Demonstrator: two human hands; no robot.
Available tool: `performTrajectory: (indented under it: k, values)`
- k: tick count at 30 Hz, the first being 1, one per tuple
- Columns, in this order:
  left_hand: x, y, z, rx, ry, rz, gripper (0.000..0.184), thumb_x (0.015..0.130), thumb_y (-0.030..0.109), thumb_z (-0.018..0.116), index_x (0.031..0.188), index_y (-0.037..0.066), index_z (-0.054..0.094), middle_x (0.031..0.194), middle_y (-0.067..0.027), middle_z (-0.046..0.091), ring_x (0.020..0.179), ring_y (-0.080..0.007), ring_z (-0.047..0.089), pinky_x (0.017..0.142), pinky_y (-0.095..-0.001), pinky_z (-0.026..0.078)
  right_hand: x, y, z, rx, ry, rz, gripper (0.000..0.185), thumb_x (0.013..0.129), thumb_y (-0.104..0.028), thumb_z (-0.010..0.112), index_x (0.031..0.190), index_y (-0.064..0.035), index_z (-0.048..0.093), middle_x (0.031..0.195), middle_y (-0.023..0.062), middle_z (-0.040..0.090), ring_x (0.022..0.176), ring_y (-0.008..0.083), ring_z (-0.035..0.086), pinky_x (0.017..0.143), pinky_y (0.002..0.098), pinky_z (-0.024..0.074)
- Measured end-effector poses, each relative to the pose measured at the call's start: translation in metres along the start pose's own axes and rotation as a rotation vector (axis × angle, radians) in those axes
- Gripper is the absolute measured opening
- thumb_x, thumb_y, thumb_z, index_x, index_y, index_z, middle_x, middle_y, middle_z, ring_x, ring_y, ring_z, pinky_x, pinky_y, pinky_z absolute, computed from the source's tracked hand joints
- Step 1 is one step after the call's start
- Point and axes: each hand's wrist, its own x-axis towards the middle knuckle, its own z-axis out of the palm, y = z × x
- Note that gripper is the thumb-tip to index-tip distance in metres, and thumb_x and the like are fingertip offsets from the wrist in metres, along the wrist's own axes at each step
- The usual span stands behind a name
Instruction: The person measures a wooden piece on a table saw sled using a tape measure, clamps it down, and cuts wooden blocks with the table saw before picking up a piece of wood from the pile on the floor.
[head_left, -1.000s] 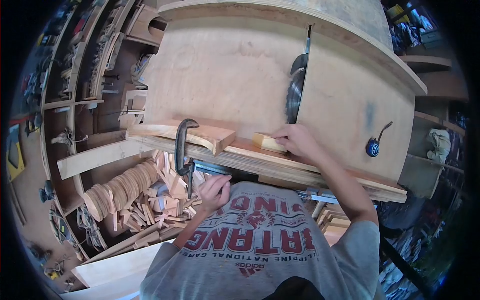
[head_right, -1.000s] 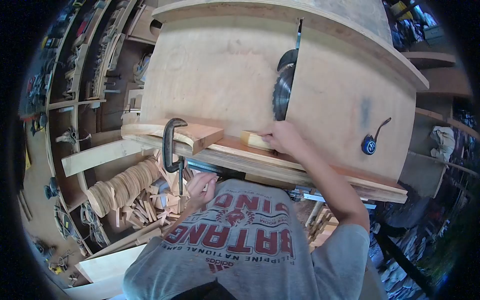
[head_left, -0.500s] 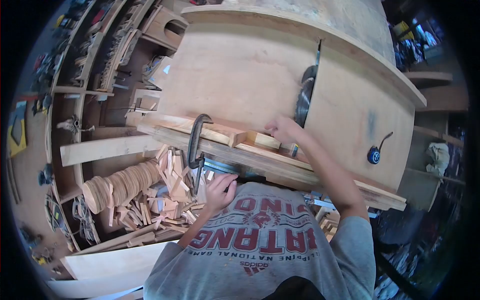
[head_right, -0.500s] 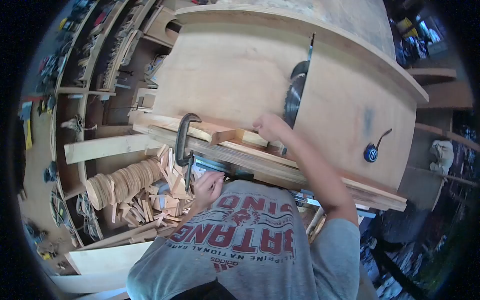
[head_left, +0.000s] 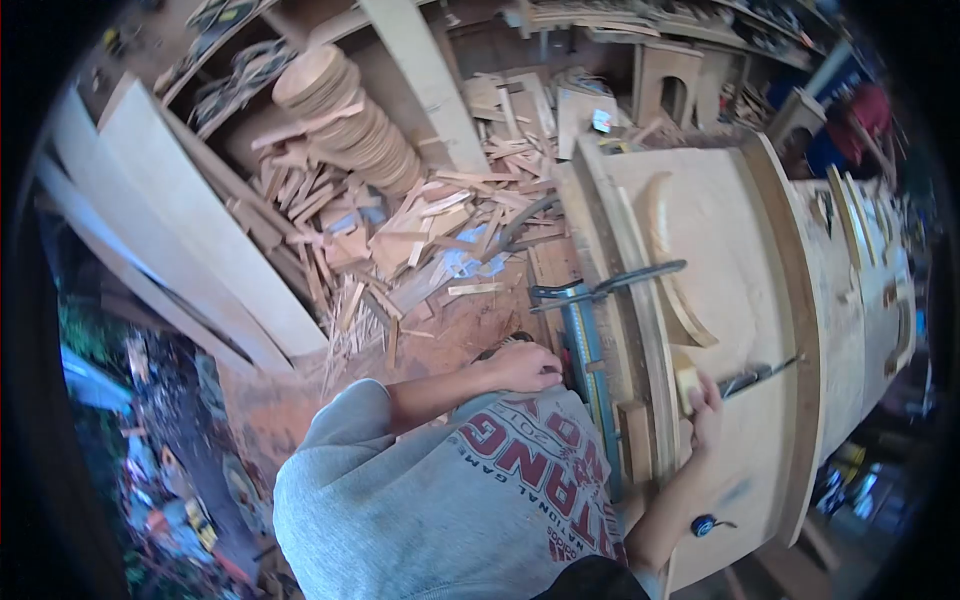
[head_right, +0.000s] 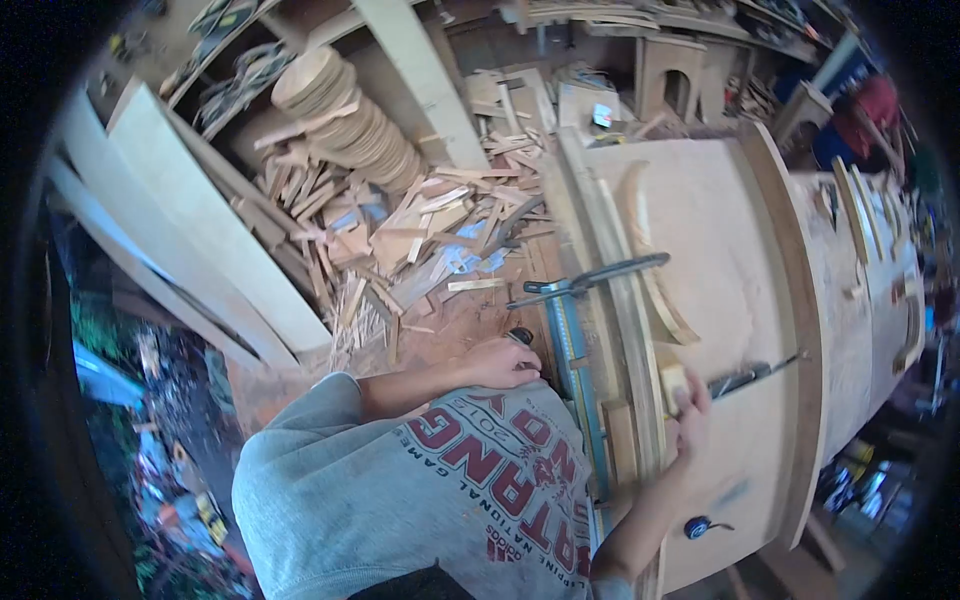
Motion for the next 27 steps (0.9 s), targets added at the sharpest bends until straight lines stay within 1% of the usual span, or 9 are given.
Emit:
performTrajectory:
  k: [2, 5, 8, 12, 14, 16, 21, 24, 27]
  values:
    - [-0.019, -0.016, -0.001, -0.071, -0.024, -0.118, 0.034, 0.093, 0.037, 0.068, 0.110, 0.009, 0.079, 0.107, -0.0139, 0.078, 0.097, -0.0341, 0.076, 0.085, -0.0477, 0.059, -0.033, -0.056, -0.014, 0.082, 0.242, 0.097, 0.041, 0.102, -0.015, 0.066, 0.142, -0.0104, 0.062, 0.120, 0.0090, 0.071, 0.106, 0.0172, 0.067, 0.082, 0.0335, 0.0542]
    - [-0.039, -0.041, 0.004, -0.158, 0.046, -0.143, 0.042, 0.096, 0.046, 0.066, 0.117, 0.012, 0.077, 0.108, -0.0116, 0.079, 0.099, -0.0336, 0.076, 0.087, -0.0474, 0.059, -0.043, -0.093, -0.048, 0.204, 0.702, -0.228, 0.046, 0.103, -0.019, 0.066, 0.146, -0.0052, 0.058, 0.127, 0.0125, 0.068, 0.113, 0.0215, 0.066, 0.088, 0.0377, 0.0555]
    - [-0.048, -0.045, -0.003, -0.088, 0.016, -0.171, 0.046, 0.096, 0.050, 0.064, 0.121, 0.013, 0.076, 0.112, -0.0125, 0.078, 0.106, -0.0342, 0.074, 0.091, -0.0485, 0.058, -0.082, -0.201, 0.075, 0.133, 0.501, -0.728, 0.046, 0.107, -0.019, 0.061, 0.148, 0.0003, 0.054, 0.131, 0.0153, 0.065, 0.118, 0.0226, 0.064, 0.095, 0.0379, 0.0549]
    - [-0.050, -0.055, -0.009, -0.036, -0.021, -0.135, 0.050, 0.094, 0.052, 0.065, 0.124, 0.013, 0.074, 0.118, -0.0154, 0.076, 0.113, -0.0364, 0.071, 0.095, -0.0501, 0.056, -0.126, -0.237, 0.156, -0.473, 0.597, -1.043, 0.043, 0.107, -0.012, 0.060, 0.147, 0.0053, 0.055, 0.136, 0.0170, 0.064, 0.116, 0.0232, 0.063, 0.098, 0.0360, 0.0535]
    - [-0.050, -0.063, -0.011, -0.027, -0.056, -0.124, 0.053, 0.096, 0.055, 0.063, 0.129, 0.015, 0.072, 0.124, -0.0154, 0.075, 0.118, -0.0360, 0.069, 0.099, -0.0507, 0.054, -0.135, -0.219, 0.176, -0.347, 0.621, -1.062, 0.039, 0.104, -0.006, 0.062, 0.141, 0.0060, 0.059, 0.134, 0.0148, 0.065, 0.114, 0.0220, 0.063, 0.098, 0.0350, 0.0526]
    - [-0.055, -0.064, -0.016, -0.058, -0.065, -0.124, 0.050, 0.096, 0.052, 0.064, 0.121, 0.011, 0.077, 0.119, -0.0163, 0.077, 0.112, -0.0389, 0.071, 0.096, -0.0517, 0.055, -0.154, -0.193, 0.197, -0.330, 0.423, -0.622, 0.035, 0.102, -0.004, 0.065, 0.136, 0.0037, 0.064, 0.130, 0.0126, 0.068, 0.111, 0.0222, 0.064, 0.096, 0.0356, 0.0530]
    - [-0.052, -0.072, -0.044, -0.011, -0.298, -0.099, 0.054, 0.099, 0.056, 0.056, 0.120, 0.011, 0.078, 0.120, -0.0191, 0.076, 0.113, -0.0410, 0.070, 0.099, -0.0533, 0.053, -0.181, -0.064, 0.254, -0.453, -0.352, -0.068, 0.032, 0.107, -0.018, 0.062, 0.132, -0.0011, 0.070, 0.129, 0.0141, 0.071, 0.119, 0.0234, 0.066, 0.104, 0.0375, 0.0503]
    - [-0.042, -0.083, -0.047, 0.085, -0.381, -0.032, 0.054, 0.099, 0.055, 0.055, 0.119, 0.011, 0.078, 0.117, -0.0206, 0.076, 0.113, -0.0426, 0.070, 0.100, -0.0543, 0.053, -0.201, -0.011, 0.268, 0.133, -0.190, 0.079, 0.038, 0.110, -0.028, 0.056, 0.132, 0.0007, 0.070, 0.129, 0.0152, 0.071, 0.122, 0.0242, 0.065, 0.108, 0.0388, 0.0488]
    - [-0.033, -0.089, -0.047, 0.189, -0.426, 0.042, 0.053, 0.098, 0.053, 0.056, 0.118, 0.010, 0.078, 0.113, -0.0225, 0.076, 0.112, -0.0437, 0.070, 0.099, -0.0553, 0.053, -0.221, 0.015, 0.270, 0.268, -0.081, 0.155, 0.045, 0.109, -0.032, 0.054, 0.128, 0.0053, 0.071, 0.127, 0.0189, 0.070, 0.118, 0.0267, 0.066, 0.104, 0.0407, 0.0509]
